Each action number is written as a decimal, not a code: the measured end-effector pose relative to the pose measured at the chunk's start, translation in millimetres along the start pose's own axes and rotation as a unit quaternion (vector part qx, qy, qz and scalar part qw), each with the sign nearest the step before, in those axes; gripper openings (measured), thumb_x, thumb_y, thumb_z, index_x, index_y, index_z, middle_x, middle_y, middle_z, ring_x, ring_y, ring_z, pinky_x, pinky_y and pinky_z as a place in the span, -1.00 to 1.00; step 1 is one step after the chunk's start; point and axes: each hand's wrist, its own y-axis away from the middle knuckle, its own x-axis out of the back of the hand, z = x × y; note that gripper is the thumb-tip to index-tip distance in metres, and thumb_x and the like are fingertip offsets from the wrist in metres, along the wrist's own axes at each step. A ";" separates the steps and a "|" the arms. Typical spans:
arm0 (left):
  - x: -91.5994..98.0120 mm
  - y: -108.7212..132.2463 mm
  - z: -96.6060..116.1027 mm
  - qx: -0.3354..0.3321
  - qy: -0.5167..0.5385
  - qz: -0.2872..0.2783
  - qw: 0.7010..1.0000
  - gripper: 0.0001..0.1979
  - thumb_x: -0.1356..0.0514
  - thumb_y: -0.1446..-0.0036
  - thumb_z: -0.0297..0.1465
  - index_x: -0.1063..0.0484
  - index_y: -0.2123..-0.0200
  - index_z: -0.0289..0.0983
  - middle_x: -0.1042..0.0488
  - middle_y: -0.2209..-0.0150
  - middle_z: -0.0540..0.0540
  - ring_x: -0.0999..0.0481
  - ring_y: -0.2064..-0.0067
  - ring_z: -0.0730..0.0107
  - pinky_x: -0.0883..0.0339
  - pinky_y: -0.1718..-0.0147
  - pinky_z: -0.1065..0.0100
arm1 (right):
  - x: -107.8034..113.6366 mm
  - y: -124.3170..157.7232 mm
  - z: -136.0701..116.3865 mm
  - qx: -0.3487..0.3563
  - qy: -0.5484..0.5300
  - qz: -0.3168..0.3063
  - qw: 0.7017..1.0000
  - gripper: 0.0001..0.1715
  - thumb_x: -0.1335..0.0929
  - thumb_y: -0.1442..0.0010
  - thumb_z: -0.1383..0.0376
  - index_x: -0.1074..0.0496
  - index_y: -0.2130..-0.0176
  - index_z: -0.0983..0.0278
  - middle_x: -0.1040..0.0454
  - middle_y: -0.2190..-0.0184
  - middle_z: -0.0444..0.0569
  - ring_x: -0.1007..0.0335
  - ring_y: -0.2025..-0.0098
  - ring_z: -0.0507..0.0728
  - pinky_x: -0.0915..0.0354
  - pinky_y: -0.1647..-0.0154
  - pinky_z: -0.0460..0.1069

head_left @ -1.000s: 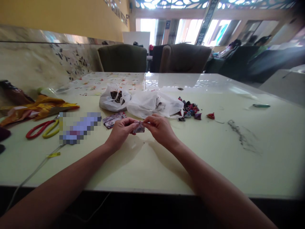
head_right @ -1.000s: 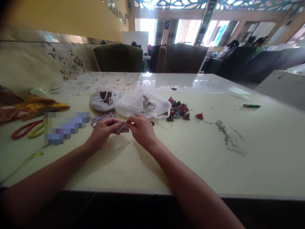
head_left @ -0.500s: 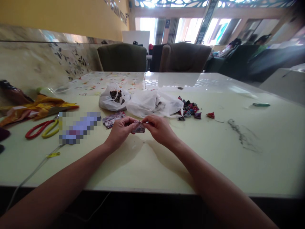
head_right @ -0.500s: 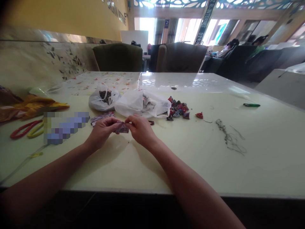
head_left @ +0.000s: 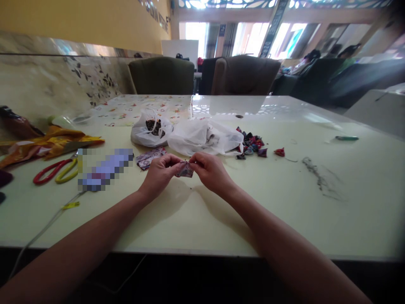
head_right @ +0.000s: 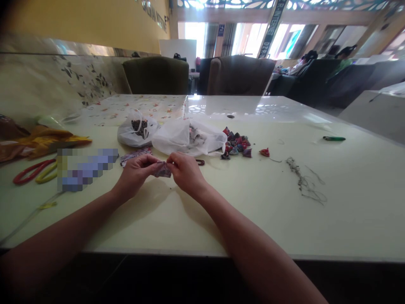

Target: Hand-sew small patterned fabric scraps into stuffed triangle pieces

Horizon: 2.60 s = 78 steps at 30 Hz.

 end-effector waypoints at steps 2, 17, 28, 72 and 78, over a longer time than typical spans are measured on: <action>-0.4 -0.7 -0.4 0.014 0.031 0.001 0.999 -0.75 -0.41 0.04 -0.24 -0.53 0.39 -0.29 -0.51 0.44 -0.02 -0.45 0.41 0.44 -0.33 0.38 0.39 | 0.8 -0.3 0.4 0.003 -0.004 0.006 1.000 -0.88 -0.34 -0.14 0.41 -0.41 0.45 0.29 -0.39 0.50 -0.14 -0.22 0.43 0.01 -0.11 0.33 -0.07; 1.1 -3.5 1.8 0.094 0.129 -0.020 0.987 -0.80 -0.42 0.09 -0.30 -0.58 0.39 -0.30 -0.54 0.44 -0.03 -0.44 0.43 0.49 -0.31 0.38 0.41 | 3.7 -2.3 4.0 -0.035 -0.094 -0.010 0.995 -0.90 -0.37 -0.13 0.34 -0.52 0.38 0.29 -0.40 0.46 -0.12 -0.23 0.41 0.01 -0.14 0.35 -0.06; 2.1 -3.8 2.2 0.111 0.195 -0.053 0.973 -0.83 -0.43 0.08 -0.34 -0.58 0.40 -0.28 -0.55 0.41 -0.03 -0.47 0.40 0.49 -0.36 0.34 0.42 | 2.6 -2.1 3.8 -0.081 -0.240 -0.045 0.966 -0.85 -0.38 -0.10 0.23 -0.46 0.42 0.28 -0.38 0.52 -0.15 -0.22 0.43 0.02 -0.17 0.35 -0.05; -12.9 5.5 4.4 0.010 -0.073 -0.046 0.996 -0.92 -0.27 0.10 -0.48 -0.41 0.56 -0.32 -0.38 0.59 0.04 -0.32 0.53 0.52 -0.23 0.53 0.46 | -5.8 6.4 -18.5 0.237 0.091 0.014 0.967 -0.71 -0.19 -0.30 0.44 -0.32 0.43 0.25 -0.44 0.37 0.00 -0.25 0.26 0.11 -0.16 0.20 0.03; -11.5 2.6 1.3 0.116 0.056 -0.015 0.992 -0.78 -0.35 0.10 -0.30 -0.45 0.43 -0.31 -0.45 0.47 0.00 -0.42 0.48 0.45 -0.31 0.58 0.45 | 9.7 3.6 -18.9 0.027 -0.324 0.046 0.944 -0.87 -0.26 -0.33 0.21 -0.21 0.26 0.18 -0.39 0.51 -0.20 -0.35 0.47 0.02 -0.23 0.49 -0.07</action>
